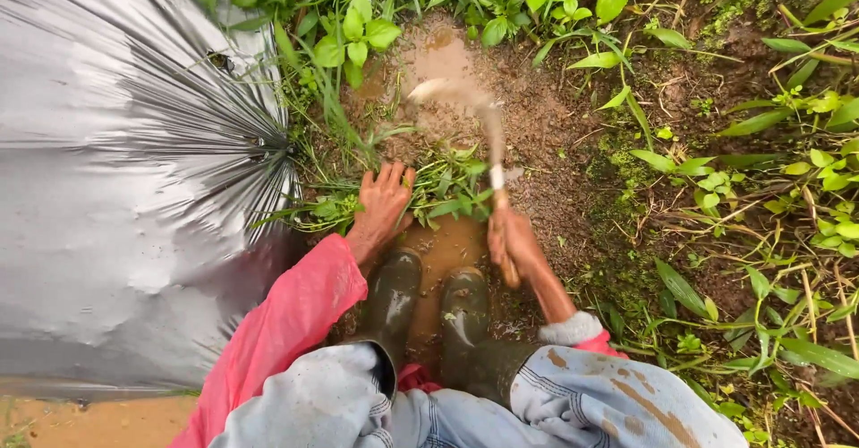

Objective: Using a sickle to cut and clear weeds from a garden bed covered in plastic mulch.

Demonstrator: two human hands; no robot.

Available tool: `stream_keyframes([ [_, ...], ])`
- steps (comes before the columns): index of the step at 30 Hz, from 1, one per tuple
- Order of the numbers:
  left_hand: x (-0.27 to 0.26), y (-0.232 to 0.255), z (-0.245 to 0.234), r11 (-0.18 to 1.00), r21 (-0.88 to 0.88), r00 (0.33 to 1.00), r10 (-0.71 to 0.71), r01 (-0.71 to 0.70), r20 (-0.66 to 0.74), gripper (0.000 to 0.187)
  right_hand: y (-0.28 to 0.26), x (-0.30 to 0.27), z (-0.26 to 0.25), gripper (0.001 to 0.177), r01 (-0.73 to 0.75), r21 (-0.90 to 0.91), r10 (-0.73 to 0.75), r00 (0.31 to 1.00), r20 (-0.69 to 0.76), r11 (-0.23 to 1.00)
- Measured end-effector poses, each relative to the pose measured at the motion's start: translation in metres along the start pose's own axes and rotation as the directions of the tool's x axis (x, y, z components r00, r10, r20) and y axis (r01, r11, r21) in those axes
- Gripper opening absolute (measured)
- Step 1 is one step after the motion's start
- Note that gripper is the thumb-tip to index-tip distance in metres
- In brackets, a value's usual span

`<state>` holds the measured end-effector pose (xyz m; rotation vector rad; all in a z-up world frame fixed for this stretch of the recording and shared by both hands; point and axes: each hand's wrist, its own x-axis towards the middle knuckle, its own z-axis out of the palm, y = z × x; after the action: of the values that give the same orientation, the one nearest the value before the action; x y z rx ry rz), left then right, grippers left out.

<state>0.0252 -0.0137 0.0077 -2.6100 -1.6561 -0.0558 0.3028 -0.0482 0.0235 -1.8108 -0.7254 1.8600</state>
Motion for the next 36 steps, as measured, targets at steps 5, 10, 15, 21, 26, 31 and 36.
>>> stream_keyframes([
  [5, -0.020, -0.005, 0.109, 0.999, 0.023, 1.000, 0.024, -0.023, -0.011, 0.083, -0.007, 0.010, 0.014, 0.049, 0.031, 0.070, -0.031, 1.000, -0.004, 0.997],
  [10, -0.008, 0.000, -0.017, 0.997, -0.032, 0.982, -0.060, 0.067, 0.180, 0.075, -0.045, -0.002, 0.008, 0.047, -0.039, -0.012, 0.040, 0.998, 0.055, 0.999],
  [15, -0.016, 0.004, -0.009, 0.998, -0.009, 0.996, -0.056, 0.057, 0.076, 0.075, -0.036, 0.018, 0.024, 0.049, 0.020, -0.105, -0.011, 0.997, 0.082, 0.994],
  [21, -0.019, 0.002, -0.010, 0.993, -0.096, 0.995, -0.067, 0.074, 0.073, 0.075, -0.075, 0.011, 0.028, 0.042, 0.038, 0.044, -0.036, 0.998, -0.049, 0.998],
  [26, -0.028, -0.001, 0.017, 0.993, -0.091, 0.996, -0.077, 0.080, 0.035, 0.073, -0.038, 0.009, 0.029, 0.045, -0.041, -0.041, 0.045, 0.994, 0.100, 0.998],
  [31, -0.051, 0.005, 0.134, 0.987, -0.095, 0.992, -0.128, 0.129, 0.020, 0.076, -0.042, 0.026, 0.019, 0.045, -0.061, -0.098, 0.071, 0.992, 0.105, 0.993],
  [36, -0.054, 0.006, 0.130, 0.989, -0.028, 0.989, -0.148, 0.149, 0.021, 0.035, -0.055, -0.007, 0.032, 0.048, -0.034, -0.147, 0.064, 0.977, 0.204, 0.988],
])
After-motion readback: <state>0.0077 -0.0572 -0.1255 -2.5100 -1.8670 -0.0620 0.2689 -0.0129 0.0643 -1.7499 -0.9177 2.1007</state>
